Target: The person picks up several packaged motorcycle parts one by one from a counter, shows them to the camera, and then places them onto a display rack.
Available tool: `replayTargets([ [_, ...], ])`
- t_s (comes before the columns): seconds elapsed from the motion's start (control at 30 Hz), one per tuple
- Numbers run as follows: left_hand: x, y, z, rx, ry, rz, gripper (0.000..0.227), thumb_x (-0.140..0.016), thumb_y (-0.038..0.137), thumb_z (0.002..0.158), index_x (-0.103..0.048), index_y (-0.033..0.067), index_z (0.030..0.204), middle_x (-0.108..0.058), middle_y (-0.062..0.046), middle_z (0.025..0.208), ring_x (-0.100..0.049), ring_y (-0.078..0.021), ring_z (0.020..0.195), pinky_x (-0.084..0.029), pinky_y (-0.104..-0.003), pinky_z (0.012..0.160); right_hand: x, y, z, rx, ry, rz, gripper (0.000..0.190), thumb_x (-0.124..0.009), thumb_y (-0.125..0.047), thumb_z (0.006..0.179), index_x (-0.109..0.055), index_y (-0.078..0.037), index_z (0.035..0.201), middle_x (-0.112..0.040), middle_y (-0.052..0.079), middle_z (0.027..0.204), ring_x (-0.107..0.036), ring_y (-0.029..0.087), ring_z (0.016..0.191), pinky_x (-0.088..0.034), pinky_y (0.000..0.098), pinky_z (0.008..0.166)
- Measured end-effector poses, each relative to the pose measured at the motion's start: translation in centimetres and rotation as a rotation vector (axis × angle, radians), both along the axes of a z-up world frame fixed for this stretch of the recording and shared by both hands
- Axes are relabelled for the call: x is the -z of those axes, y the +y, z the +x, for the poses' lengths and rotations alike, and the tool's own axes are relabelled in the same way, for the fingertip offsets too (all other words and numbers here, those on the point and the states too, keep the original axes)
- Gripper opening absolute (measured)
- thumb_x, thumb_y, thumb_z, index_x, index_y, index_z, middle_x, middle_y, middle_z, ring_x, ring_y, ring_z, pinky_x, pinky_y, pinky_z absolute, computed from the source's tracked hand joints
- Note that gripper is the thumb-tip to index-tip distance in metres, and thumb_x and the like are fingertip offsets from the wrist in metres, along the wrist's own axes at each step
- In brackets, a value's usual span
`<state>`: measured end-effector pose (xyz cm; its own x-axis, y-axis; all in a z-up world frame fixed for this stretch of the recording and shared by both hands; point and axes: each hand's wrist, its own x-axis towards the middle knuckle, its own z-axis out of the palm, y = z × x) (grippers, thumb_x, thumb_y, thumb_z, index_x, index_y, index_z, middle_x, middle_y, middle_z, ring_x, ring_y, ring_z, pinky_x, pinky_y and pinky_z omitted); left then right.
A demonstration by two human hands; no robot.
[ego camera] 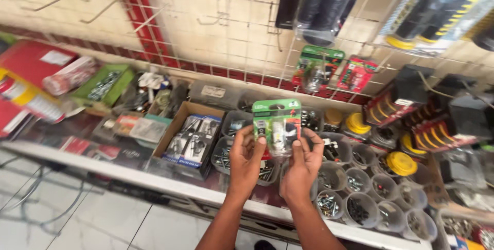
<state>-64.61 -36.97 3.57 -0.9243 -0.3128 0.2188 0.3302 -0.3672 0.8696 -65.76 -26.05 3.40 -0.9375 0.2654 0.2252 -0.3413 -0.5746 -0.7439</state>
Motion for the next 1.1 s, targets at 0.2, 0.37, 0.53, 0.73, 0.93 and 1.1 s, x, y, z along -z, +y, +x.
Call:
replayTargets([
  [0.2,-2.0,0.8,-1.2,0.112,0.086,-0.162,0.021,-0.066,0.017,0.103,-0.067,-0.0023,0.113,-0.071,-0.005,0.096,-0.065,-0.0088,0.087,-0.053,-0.025,0.076,-2.1,1.5,0.2,0.139,0.137,0.029,0.033,-0.055,-0.004,0.107,-0.044,0.000,0.138,-0.068,0.013,0.120,-0.065,0.014,0.107,-0.054,0.0301,0.094],
  [0.37,-6.0,1.5,-2.9,0.112,0.223,-0.330,0.019,-0.066,0.016,0.102,-0.068,-0.0018,0.110,-0.072,-0.004,0.094,-0.066,-0.0076,0.086,-0.054,-0.024,0.075,-4.9,3.3,-0.6,0.189,0.169,0.052,0.034,-0.056,-0.003,0.107,-0.046,0.001,0.140,-0.066,0.011,0.122,-0.065,0.014,0.110,-0.054,0.0306,0.097],
  [0.53,-7.0,3.1,-4.9,0.109,0.219,-0.304,0.019,-0.067,0.014,0.101,-0.067,-0.0010,0.112,-0.071,-0.003,0.093,-0.064,-0.0069,0.084,-0.053,-0.024,0.071,-6.6,4.6,-1.8,0.166,0.134,0.060,0.031,-0.052,-0.004,0.105,-0.047,0.000,0.136,-0.067,0.011,0.123,-0.066,0.014,0.109,-0.055,0.0302,0.095],
  [0.73,-4.8,4.2,-7.6,0.083,0.234,-0.328,0.015,-0.066,0.013,0.102,-0.066,-0.0004,0.109,-0.071,-0.002,0.091,-0.064,-0.0059,0.082,-0.052,-0.024,0.072,-4.6,5.7,-4.5,0.254,0.098,0.233,0.027,-0.050,-0.002,0.107,-0.050,0.003,0.134,-0.067,0.010,0.123,-0.062,0.009,0.110,-0.050,0.0251,0.097],
  [0.93,-3.2,4.4,-11.4,-0.025,0.135,-0.458,0.012,-0.067,0.012,0.099,-0.067,-0.0003,0.103,-0.070,-0.004,0.083,-0.062,-0.0091,0.072,-0.050,-0.027,0.065,-2.3,6.6,-8.3,0.263,0.052,0.485,0.022,-0.049,-0.002,0.106,-0.056,0.001,0.126,-0.069,0.007,0.112,-0.062,0.008,0.101,-0.050,0.0241,0.088],
  [1.1,-3.0,5.0,-14.5,-0.269,0.247,-0.715,0.011,-0.072,0.008,0.092,-0.066,-0.0006,0.095,-0.066,-0.012,0.087,-0.070,-0.0236,0.077,-0.054,-0.036,0.070,-3.0,8.0,-10.8,0.382,-0.057,0.846,0.019,-0.056,-0.006,0.104,-0.064,0.002,0.119,-0.073,0.014,0.091,-0.067,0.021,0.081,-0.054,0.0319,0.076],
])
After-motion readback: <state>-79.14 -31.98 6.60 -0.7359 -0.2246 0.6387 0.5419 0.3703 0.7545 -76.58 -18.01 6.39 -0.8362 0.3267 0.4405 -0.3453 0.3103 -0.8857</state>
